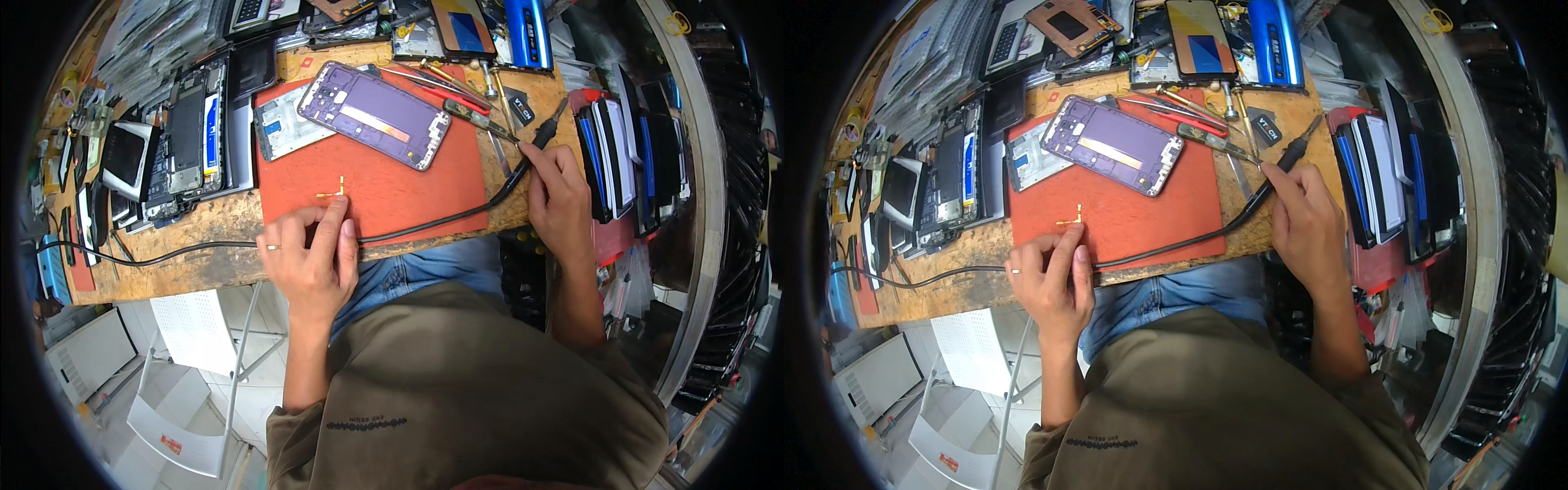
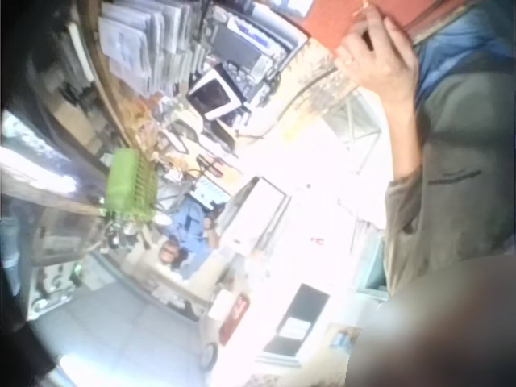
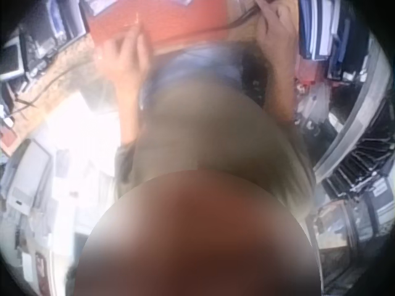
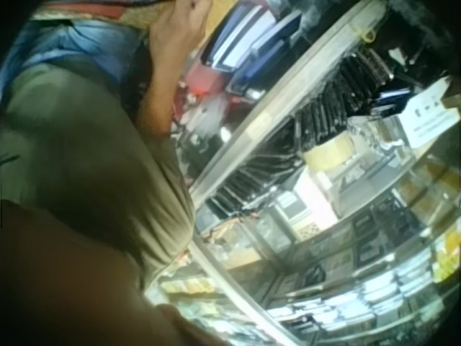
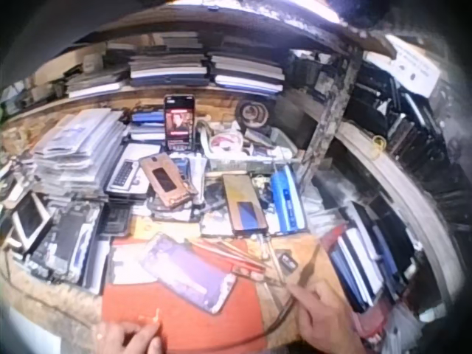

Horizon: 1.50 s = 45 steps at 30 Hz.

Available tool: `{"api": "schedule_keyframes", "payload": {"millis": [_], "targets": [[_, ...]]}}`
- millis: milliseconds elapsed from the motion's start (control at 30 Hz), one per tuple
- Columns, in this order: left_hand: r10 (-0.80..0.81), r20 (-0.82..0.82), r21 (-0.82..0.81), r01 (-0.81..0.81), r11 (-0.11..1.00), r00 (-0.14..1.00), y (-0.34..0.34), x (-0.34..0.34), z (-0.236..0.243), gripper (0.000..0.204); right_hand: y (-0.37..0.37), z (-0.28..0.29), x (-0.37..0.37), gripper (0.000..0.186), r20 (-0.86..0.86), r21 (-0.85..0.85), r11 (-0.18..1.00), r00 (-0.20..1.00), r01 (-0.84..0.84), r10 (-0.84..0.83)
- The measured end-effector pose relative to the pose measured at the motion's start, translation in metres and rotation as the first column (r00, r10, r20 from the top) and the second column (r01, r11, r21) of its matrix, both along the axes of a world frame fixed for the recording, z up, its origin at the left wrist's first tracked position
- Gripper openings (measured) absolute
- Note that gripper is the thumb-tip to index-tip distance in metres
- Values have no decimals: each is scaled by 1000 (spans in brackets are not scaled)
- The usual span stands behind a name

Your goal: The person works at a cluttered electronics repair bench, handling a disassembled smartphone and small components. They use tweezers and a soldering iron to manipulate tiny parts on a red mat, occasionally picking up a soldering stand and a toothbrush. The person also briefly operates a smartphone screen before returning to the repair task.

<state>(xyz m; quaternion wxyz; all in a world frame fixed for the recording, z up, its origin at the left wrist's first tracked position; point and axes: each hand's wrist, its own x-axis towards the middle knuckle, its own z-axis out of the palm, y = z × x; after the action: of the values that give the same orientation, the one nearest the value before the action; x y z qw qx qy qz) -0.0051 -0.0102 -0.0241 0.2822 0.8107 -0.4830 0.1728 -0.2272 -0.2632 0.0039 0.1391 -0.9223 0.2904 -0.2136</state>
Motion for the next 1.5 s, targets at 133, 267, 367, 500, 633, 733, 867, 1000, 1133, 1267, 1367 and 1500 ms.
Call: {"api": "schedule_keyframes", "payload": {"millis": [133,267,367,500,633,733,867,1000,1133,1267,1367,1500], "targets": [[-12,-67,-64,8,998,998,0,-1,-2,26,0,3,3,34,18,-19,1000,1000,-14,14],[-7,-58,40,10,999,998,3,-1,2,30,2,9,2,31,-94,10,1000,996,12,-11],[-29,-15,85,30,996,999,5,-2,5,30,1,8,-1,30,-42,-23,999,999,-25,24],[-64,-28,44,65,997,998,8,0,5,33,1,0,-4,29,-13,-53,998,999,-30,29],[-69,-7,51,70,996,998,17,1,2,29,7,-8,-5,31,162,-102,995,987,19,-2],[-88,-2,38,88,995,996,26,0,4,23,15,-8,-6,29,254,-174,983,967,66,-20],[-129,2,-27,129,991,992,36,-11,12,18,29,-7,-4,28,362,-243,966,932,83,11],[-174,-48,-75,170,983,984,40,-28,21,16,41,-11,11,40,420,-266,959,884,-97,206],[-143,-88,-45,140,989,986,42,-33,27,14,58,-10,32,45,417,-160,914,814,-372,404],[-27,-199,-38,20,999,980,27,-22,29,11,64,-3,46,28,343,-111,795,728,-597,594],[-1,-210,-68,-13,998,978,6,-9,28,10,64,-3,61,26,355,-94,765,697,-637,624],[20,-126,-4,-21,1000,992,-15,-1,25,10,59,-5,69,37,389,-33,771,702,-636,596]]}}
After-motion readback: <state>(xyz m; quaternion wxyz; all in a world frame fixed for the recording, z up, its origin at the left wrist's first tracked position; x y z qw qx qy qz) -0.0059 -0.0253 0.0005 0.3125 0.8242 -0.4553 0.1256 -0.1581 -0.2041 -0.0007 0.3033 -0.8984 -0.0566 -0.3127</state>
